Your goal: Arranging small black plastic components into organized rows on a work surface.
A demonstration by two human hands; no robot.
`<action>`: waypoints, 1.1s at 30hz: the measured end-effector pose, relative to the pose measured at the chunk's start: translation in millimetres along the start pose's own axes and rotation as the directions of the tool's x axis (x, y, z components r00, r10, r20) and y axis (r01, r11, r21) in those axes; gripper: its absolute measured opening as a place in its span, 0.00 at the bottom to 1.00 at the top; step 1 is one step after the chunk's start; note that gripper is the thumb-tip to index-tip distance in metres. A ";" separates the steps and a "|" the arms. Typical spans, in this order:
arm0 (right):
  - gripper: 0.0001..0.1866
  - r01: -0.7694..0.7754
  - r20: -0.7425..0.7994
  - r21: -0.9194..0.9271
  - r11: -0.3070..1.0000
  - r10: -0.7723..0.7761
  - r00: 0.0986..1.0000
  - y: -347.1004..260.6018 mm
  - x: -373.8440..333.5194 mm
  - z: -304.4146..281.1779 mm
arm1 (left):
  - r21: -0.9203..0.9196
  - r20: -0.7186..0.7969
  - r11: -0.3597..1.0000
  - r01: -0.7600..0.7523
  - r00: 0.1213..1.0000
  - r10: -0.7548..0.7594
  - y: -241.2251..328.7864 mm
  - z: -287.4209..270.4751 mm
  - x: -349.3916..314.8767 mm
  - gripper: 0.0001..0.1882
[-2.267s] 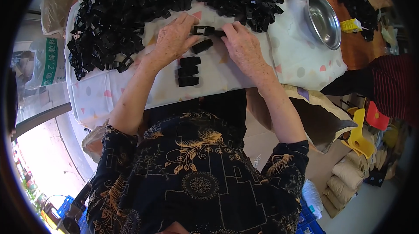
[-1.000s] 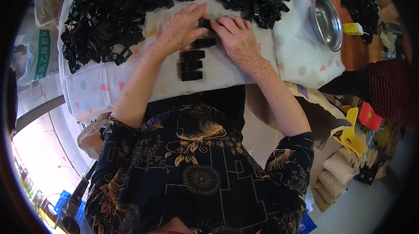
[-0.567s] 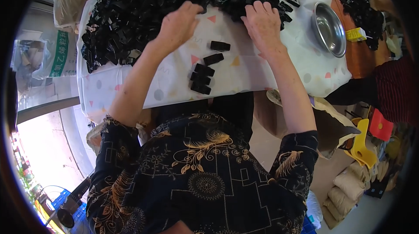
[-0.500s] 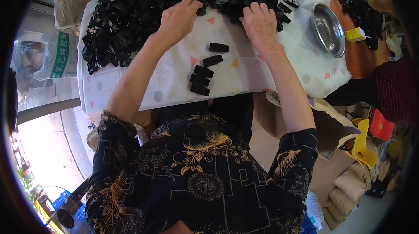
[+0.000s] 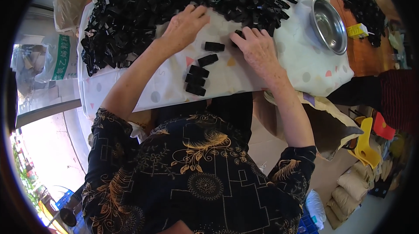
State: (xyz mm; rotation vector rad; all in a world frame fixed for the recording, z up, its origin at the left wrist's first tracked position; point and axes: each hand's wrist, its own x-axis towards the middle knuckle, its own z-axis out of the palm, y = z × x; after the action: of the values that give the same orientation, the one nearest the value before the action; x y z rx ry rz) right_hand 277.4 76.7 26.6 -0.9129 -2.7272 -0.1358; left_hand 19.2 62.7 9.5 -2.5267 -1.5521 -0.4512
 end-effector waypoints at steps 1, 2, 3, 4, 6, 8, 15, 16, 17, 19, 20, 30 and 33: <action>0.18 0.008 -0.006 0.005 1.000 -0.008 1.000 -1.2 -1.9 0.1 | -0.070 -0.012 0.997 -0.018 1.000 0.017 1.7 -1.4 -5.3 0.16; 0.19 -0.011 -0.021 0.056 0.998 0.012 1.000 -2.1 -3.8 0.8 | -0.139 -0.026 0.990 -0.036 0.999 0.033 2.8 -2.4 -10.1 0.16; 0.19 -0.028 -0.035 0.107 0.994 0.032 0.999 -3.9 -5.0 1.6 | -0.245 -0.041 0.968 -0.047 0.998 0.038 3.1 -0.6 -15.5 0.16; 0.19 -0.019 -0.039 0.112 0.994 0.024 0.999 -6.2 -5.9 2.6 | -0.238 -0.040 0.970 -0.039 0.999 0.030 7.1 -1.9 -19.6 0.16; 0.18 -0.079 -0.062 0.206 0.975 0.094 0.994 -10.9 -6.5 5.9 | -0.288 -0.196 0.953 0.099 0.968 -0.160 18.6 -3.4 -27.5 0.18; 0.17 -0.120 -0.087 0.256 0.959 0.146 0.985 -18.1 -4.9 11.3 | -0.308 -0.153 0.928 0.212 0.951 -0.268 25.0 2.7 -31.4 0.23; 0.15 -0.169 -0.219 0.261 0.950 0.229 0.948 -27.1 -4.4 35.6 | -0.542 -0.111 0.761 0.357 0.867 -0.486 41.2 35.8 2.1 0.27; 0.15 -0.167 -0.219 0.262 0.950 0.227 0.949 -27.7 -3.7 35.3 | -0.541 -0.112 0.761 0.358 0.866 -0.487 43.1 36.0 6.5 0.27; 0.16 -0.174 -0.219 0.275 0.946 0.238 0.946 -29.1 -3.7 34.4 | -0.555 -0.106 0.762 0.333 0.881 -0.462 44.2 35.8 10.0 0.26; 0.16 -0.189 -0.221 0.287 0.939 0.256 0.941 -28.1 -4.2 35.8 | -0.568 -0.101 0.766 0.301 0.898 -0.428 43.4 29.6 14.2 0.24; 0.17 -0.204 -0.237 0.298 0.933 0.279 0.931 -27.2 -6.4 36.7 | -0.394 -0.234 0.885 0.249 0.904 -0.359 42.6 18.4 12.1 0.22; 0.15 -0.141 -0.295 0.358 0.923 0.255 0.921 -22.3 -7.1 39.0 | 0.049 -0.237 0.945 0.323 0.923 -0.303 -27.5 -23.0 -18.8 0.09; 0.15 -0.166 -0.278 0.379 0.910 0.283 0.918 -24.8 -7.6 40.2 | -0.042 -0.229 0.963 0.265 0.936 -0.268 -11.1 -20.5 -16.7 0.07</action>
State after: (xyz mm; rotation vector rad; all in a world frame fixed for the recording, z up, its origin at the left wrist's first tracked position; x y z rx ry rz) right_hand 259.6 59.4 -14.3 -0.9917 -2.2209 0.2190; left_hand -1.4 48.0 23.0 -2.1792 -1.8048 -0.7616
